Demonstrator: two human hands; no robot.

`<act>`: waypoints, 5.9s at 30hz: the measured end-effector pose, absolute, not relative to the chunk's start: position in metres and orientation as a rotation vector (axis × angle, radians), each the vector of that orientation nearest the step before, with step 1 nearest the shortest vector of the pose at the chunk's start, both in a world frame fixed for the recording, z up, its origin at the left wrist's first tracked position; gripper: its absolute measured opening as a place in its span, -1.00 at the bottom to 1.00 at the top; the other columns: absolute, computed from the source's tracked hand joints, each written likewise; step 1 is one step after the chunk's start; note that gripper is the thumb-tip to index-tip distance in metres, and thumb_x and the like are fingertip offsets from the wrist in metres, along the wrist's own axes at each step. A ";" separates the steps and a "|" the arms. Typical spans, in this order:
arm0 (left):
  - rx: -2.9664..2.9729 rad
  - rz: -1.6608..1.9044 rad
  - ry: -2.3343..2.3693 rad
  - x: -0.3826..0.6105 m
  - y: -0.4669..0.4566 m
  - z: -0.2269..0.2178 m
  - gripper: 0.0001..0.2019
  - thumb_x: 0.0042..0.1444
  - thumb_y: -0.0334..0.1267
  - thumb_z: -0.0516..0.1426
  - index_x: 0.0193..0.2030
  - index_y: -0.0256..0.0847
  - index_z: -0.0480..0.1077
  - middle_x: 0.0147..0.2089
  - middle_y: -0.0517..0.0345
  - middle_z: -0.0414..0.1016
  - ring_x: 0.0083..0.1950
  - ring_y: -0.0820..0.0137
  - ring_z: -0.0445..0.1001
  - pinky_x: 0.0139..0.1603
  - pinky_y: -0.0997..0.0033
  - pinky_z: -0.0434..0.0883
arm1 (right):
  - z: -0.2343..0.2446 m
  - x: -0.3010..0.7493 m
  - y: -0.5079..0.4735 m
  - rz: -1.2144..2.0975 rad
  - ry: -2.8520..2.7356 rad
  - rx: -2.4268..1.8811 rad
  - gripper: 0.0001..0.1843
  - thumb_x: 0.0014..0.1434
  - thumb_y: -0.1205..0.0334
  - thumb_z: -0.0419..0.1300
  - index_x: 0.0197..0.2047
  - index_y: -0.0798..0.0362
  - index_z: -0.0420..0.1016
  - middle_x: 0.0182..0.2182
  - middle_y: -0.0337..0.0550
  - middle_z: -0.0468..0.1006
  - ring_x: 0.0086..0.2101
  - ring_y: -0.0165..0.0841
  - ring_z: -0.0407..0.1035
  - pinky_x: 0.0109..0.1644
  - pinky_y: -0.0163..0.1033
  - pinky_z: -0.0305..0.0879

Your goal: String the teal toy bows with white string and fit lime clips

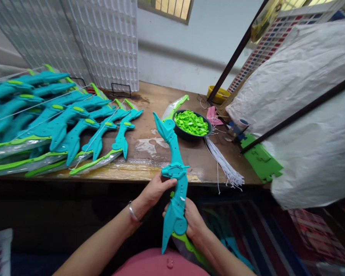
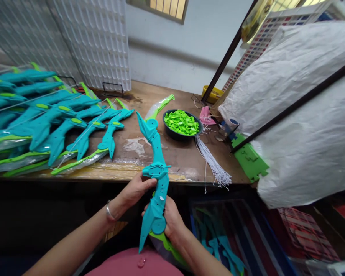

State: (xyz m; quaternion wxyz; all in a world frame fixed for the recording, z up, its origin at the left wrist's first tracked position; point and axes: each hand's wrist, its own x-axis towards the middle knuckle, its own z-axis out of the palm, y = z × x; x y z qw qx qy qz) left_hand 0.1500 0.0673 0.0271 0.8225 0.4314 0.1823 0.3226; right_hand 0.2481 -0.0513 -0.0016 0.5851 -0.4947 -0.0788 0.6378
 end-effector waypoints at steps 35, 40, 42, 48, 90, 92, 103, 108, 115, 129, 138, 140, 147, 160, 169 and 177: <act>0.959 0.878 0.422 0.150 0.009 0.045 -0.50 0.28 -0.14 0.27 0.31 -0.08 0.29 0.28 0.06 0.49 0.30 0.25 0.45 0.38 0.23 0.30 | 0.105 0.266 -0.059 0.045 -1.407 -1.632 -0.78 0.32 0.36 0.25 0.00 -0.08 0.53 -0.17 -0.17 0.53 -0.13 -0.30 0.44 -0.04 -0.16 0.42; 0.927 0.842 0.381 0.147 0.013 0.044 -0.49 0.28 -0.14 0.28 0.32 -0.06 0.29 0.26 0.07 0.51 0.28 0.22 0.46 0.36 0.20 0.33 | 0.106 0.273 -0.061 0.443 -1.126 -1.486 -0.87 0.25 0.33 0.33 -0.14 -0.06 0.54 -0.19 -0.23 0.50 -0.25 -0.38 0.47 -0.20 -0.28 0.45; 0.901 0.815 0.358 0.147 0.014 0.043 -0.48 0.27 -0.13 0.28 0.32 -0.07 0.29 0.25 0.04 0.52 0.27 0.20 0.47 0.34 0.19 0.35 | 0.106 0.275 -0.062 0.499 -1.071 -1.456 -0.85 0.24 0.31 0.35 -0.13 -0.07 0.55 -0.20 -0.24 0.52 -0.32 -0.40 0.46 -0.26 -0.29 0.45; 0.876 0.787 0.333 0.147 0.016 0.042 -0.47 0.27 -0.14 0.29 0.33 -0.07 0.28 0.26 0.03 0.50 0.29 0.19 0.45 0.35 0.17 0.33 | 0.104 0.276 -0.062 0.192 -1.274 -1.577 -0.89 0.25 0.30 0.35 -0.15 -0.07 0.59 -0.24 -0.19 0.55 -0.21 -0.32 0.48 -0.16 -0.23 0.45; 1.230 0.718 0.545 0.128 0.035 0.066 -0.64 0.23 -0.14 0.24 0.11 -0.20 0.40 -0.04 0.07 0.62 -0.09 0.30 0.58 -0.04 0.38 0.50 | 0.074 0.258 -0.052 0.174 -1.192 -1.444 -0.85 0.22 0.32 0.38 -0.16 -0.08 0.55 0.23 -0.08 0.36 0.26 -0.15 0.30 0.32 0.04 0.28; 1.222 0.716 0.511 0.127 0.035 0.067 -0.65 0.23 -0.14 0.24 0.11 -0.19 0.41 -0.02 0.07 0.62 -0.07 0.29 0.59 -0.01 0.38 0.50 | 0.070 0.259 -0.054 0.094 -1.249 -1.447 -0.86 0.23 0.32 0.37 -0.16 -0.10 0.57 0.20 -0.08 0.39 0.21 -0.15 0.35 0.26 0.02 0.34; 1.313 0.699 0.484 0.125 0.037 0.072 -0.70 0.19 -0.20 0.24 0.03 -0.21 0.40 -0.22 0.16 0.56 -0.29 0.41 0.48 -0.24 0.48 0.45 | 0.078 0.267 -0.059 0.227 -1.254 -1.405 -0.89 0.18 0.27 0.41 -0.22 -0.10 0.61 0.11 -0.12 0.47 0.10 -0.20 0.41 0.21 -0.04 0.37; 1.347 0.719 0.520 0.128 0.036 0.071 -0.73 0.17 -0.18 0.23 -0.04 -0.23 0.40 -0.28 0.18 0.55 -0.35 0.42 0.46 -0.31 0.48 0.43 | 0.094 0.271 -0.051 0.699 -1.007 -1.349 -0.67 0.09 0.17 0.47 -0.12 -0.06 0.48 0.17 -0.10 0.47 0.10 -0.21 0.46 0.16 -0.12 0.42; 1.412 0.740 0.579 0.124 0.034 0.068 -0.72 0.21 -0.17 0.21 0.00 -0.24 0.39 -0.22 0.14 0.59 -0.29 0.38 0.53 -0.25 0.46 0.47 | 0.099 0.287 -0.037 1.198 -0.938 -1.308 -0.47 0.00 0.03 0.52 -0.01 0.00 0.54 -0.25 -0.24 0.62 -0.27 -0.36 0.51 -0.12 -0.26 0.46; 0.822 0.628 0.284 0.122 0.087 0.039 -0.58 0.26 0.00 0.26 0.16 -0.18 0.47 0.15 -0.04 0.56 0.09 0.12 0.54 0.05 0.14 0.55 | 0.082 0.322 0.023 1.172 -1.265 -1.278 -0.47 0.07 -0.13 0.44 0.03 -0.03 0.62 -0.01 -0.18 0.58 -0.01 -0.22 0.45 0.08 -0.21 0.36; 0.534 0.538 0.215 0.154 0.125 -0.001 -0.31 -0.16 0.03 0.52 0.10 -0.23 0.55 0.00 -0.04 0.63 -0.02 0.21 0.58 0.04 0.23 0.54 | 0.087 0.372 0.107 0.586 -1.681 -1.789 -0.60 0.30 0.03 0.24 0.14 -0.04 0.58 0.02 -0.15 0.65 -0.04 -0.29 0.53 0.03 -0.24 0.45; 0.524 0.588 0.287 0.164 0.125 -0.001 -0.33 -0.26 0.08 0.54 -0.03 -0.25 0.58 -0.17 0.07 0.62 -0.14 0.33 0.57 -0.03 0.36 0.53 | 0.090 0.405 0.135 0.378 -1.562 -1.976 -0.67 0.41 0.12 0.08 0.04 0.04 0.61 -0.03 -0.07 0.65 -0.03 -0.25 0.52 0.11 -0.15 0.42; 0.554 0.606 0.410 0.173 0.125 0.008 -0.56 -0.09 0.00 0.49 -0.26 -0.32 0.56 -0.39 0.12 0.54 -0.44 0.46 0.46 -0.48 0.51 0.41 | 0.081 0.491 0.208 0.048 -1.338 -2.399 -0.65 0.36 0.11 0.26 0.13 0.08 0.48 0.15 -0.01 0.49 0.11 -0.15 0.43 0.21 0.13 0.40; 0.892 0.574 0.568 0.164 0.109 0.017 -0.45 -0.02 0.14 0.39 -0.20 -0.36 0.47 -0.35 0.06 0.56 -0.48 0.45 0.47 -0.45 0.47 0.44 | 0.090 0.480 0.189 0.024 -1.256 -2.104 -0.78 0.20 0.23 0.23 -0.12 0.14 0.57 -0.16 0.05 0.65 -0.12 -0.18 0.49 0.06 -0.07 0.40; 1.007 0.574 0.521 0.162 0.084 0.022 -0.52 0.12 0.14 0.30 -0.23 -0.34 0.45 -0.42 0.15 0.46 -0.52 0.49 0.39 -0.46 0.49 0.29 | 0.095 0.353 0.011 0.784 -1.216 -1.562 -0.75 0.15 0.09 0.42 -0.10 -0.06 0.65 -0.25 -0.15 0.65 -0.24 -0.26 0.52 -0.11 -0.12 0.51; 1.067 0.554 0.459 0.166 0.065 0.040 -0.50 0.12 0.14 0.30 -0.15 -0.34 0.46 -0.36 0.17 0.44 -0.50 0.49 0.39 -0.44 0.48 0.36 | 0.095 0.338 -0.020 0.535 -1.420 -1.501 -0.82 0.21 0.24 0.36 -0.11 -0.19 0.71 -0.06 -0.12 0.57 0.08 -0.19 0.40 0.23 0.00 0.34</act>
